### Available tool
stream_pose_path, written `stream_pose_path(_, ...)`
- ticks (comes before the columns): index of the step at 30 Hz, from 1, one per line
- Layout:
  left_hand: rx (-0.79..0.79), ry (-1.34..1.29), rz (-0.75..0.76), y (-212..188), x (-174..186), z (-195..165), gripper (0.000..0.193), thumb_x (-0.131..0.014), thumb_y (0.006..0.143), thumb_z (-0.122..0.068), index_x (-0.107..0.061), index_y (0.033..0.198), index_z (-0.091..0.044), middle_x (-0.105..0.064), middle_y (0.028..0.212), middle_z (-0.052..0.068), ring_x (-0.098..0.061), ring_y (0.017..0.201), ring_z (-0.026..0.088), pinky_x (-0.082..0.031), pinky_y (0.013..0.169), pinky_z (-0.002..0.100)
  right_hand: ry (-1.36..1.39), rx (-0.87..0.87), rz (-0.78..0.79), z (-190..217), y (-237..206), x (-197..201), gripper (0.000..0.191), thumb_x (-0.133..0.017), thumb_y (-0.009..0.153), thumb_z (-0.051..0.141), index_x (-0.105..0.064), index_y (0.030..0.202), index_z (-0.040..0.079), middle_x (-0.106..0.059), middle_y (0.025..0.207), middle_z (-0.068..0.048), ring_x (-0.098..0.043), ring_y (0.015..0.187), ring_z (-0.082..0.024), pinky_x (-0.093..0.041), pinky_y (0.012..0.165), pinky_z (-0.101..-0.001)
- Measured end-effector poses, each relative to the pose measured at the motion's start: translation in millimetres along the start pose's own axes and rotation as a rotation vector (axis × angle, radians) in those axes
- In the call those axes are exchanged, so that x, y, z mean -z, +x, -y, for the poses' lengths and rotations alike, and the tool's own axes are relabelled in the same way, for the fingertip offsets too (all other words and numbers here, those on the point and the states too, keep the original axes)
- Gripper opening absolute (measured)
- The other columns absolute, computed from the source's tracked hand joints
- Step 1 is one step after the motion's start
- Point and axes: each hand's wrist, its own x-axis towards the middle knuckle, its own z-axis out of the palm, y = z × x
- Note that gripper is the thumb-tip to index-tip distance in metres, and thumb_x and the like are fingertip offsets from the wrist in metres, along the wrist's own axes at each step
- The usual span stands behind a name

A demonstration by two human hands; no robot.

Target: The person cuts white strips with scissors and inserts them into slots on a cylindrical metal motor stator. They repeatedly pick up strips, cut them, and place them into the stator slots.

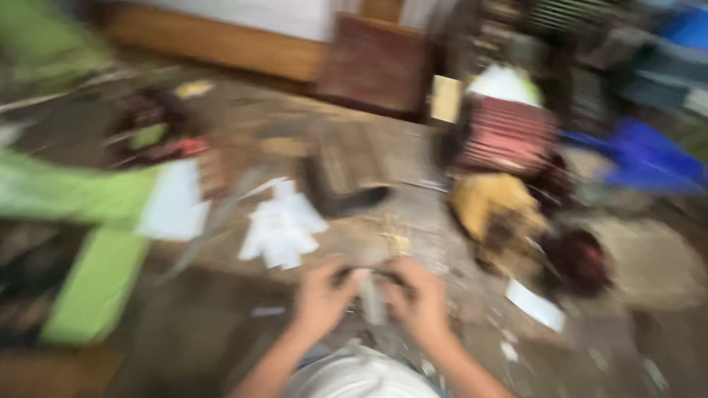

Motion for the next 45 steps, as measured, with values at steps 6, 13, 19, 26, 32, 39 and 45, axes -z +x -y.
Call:
stream_pose_path(6, -0.021, -0.129, 0.110, -7, -2, 59, 0.015, -0.073, 0.090, -0.007, -0.072, 0.102, 0.001, -0.075, 0.088, 0.012, -0.065, 0.070, 0.015, -0.051, 0.064, 0.028, 0.059, -0.071, -0.019, 14, -17, 4, 0.020, -0.075, 0.092, 0.017, -0.069, 0.107, 0.005, -0.069, 0.098, -0.013, -0.068, 0.093, -0.030, -0.055, 0.083, -0.0387)
stream_pose_path(13, 0.020, -0.113, 0.141, 25, -36, 166, 0.022, -0.076, 0.086, -0.011, -0.066, 0.102, 0.001, -0.072, 0.084, 0.014, -0.066, 0.069, 0.019, -0.053, 0.065, 0.032, 0.132, -0.136, -0.121, 12, -32, -6, 0.010, -0.071, 0.096, 0.014, -0.067, 0.100, 0.006, -0.068, 0.098, -0.008, -0.070, 0.099, -0.025, -0.055, 0.087, -0.0343)
stream_pose_path(19, -0.042, -0.080, 0.182, 21, -35, 169, 0.030, -0.079, 0.084, -0.014, -0.061, 0.103, 0.001, -0.069, 0.082, 0.015, -0.067, 0.068, 0.022, -0.054, 0.066, 0.036, -0.006, -0.179, -0.153, 5, -38, -28, 0.018, -0.075, 0.093, 0.015, -0.065, 0.102, 0.003, -0.065, 0.097, -0.012, -0.069, 0.093, -0.030, -0.054, 0.079, -0.0361)
stream_pose_path(26, 0.053, -0.038, 0.128, 10, 5, 180, 0.047, -0.079, 0.084, -0.019, -0.053, 0.118, 0.001, -0.069, 0.087, 0.019, -0.070, 0.069, 0.029, -0.058, 0.065, 0.044, -0.033, -0.151, -0.225, 17, -47, -25, 0.022, -0.077, 0.094, 0.015, -0.069, 0.112, 0.006, -0.072, 0.100, -0.014, -0.072, 0.093, -0.031, -0.057, 0.082, -0.0381)
stream_pose_path(32, -0.420, 0.291, 0.399, 34, 19, 152, 0.054, -0.077, 0.074, -0.037, -0.069, 0.116, -0.004, -0.077, 0.092, 0.011, -0.076, 0.087, 0.027, -0.060, 0.088, 0.044, -0.081, -0.139, -0.172, 31, -33, -30, 0.019, -0.078, 0.093, 0.013, -0.066, 0.107, 0.007, -0.070, 0.091, -0.013, -0.072, 0.086, -0.031, -0.057, 0.077, -0.0381)
stream_pose_path(39, -0.742, 0.530, 0.176, 36, 20, 126, 0.038, -0.074, 0.077, -0.041, -0.076, 0.096, -0.008, -0.075, 0.091, 0.010, -0.072, 0.094, 0.035, -0.054, 0.097, 0.048, -0.077, -0.020, -0.165, 41, -26, -28, 0.023, -0.074, 0.094, 0.009, -0.070, 0.116, 0.007, -0.066, 0.094, -0.012, -0.068, 0.087, -0.033, -0.056, 0.078, -0.0396)
stream_pose_path(45, 0.005, -0.155, 0.477, 40, 12, 156, 0.031, -0.071, 0.090, -0.023, -0.073, 0.108, 0.003, -0.080, 0.095, 0.019, -0.077, 0.093, 0.027, -0.058, 0.091, 0.039, -0.175, 0.005, -0.070, 46, -25, -24, 0.014, -0.076, 0.097, 0.016, -0.067, 0.103, 0.006, -0.066, 0.095, -0.011, -0.068, 0.088, -0.033, -0.055, 0.078, -0.0401)
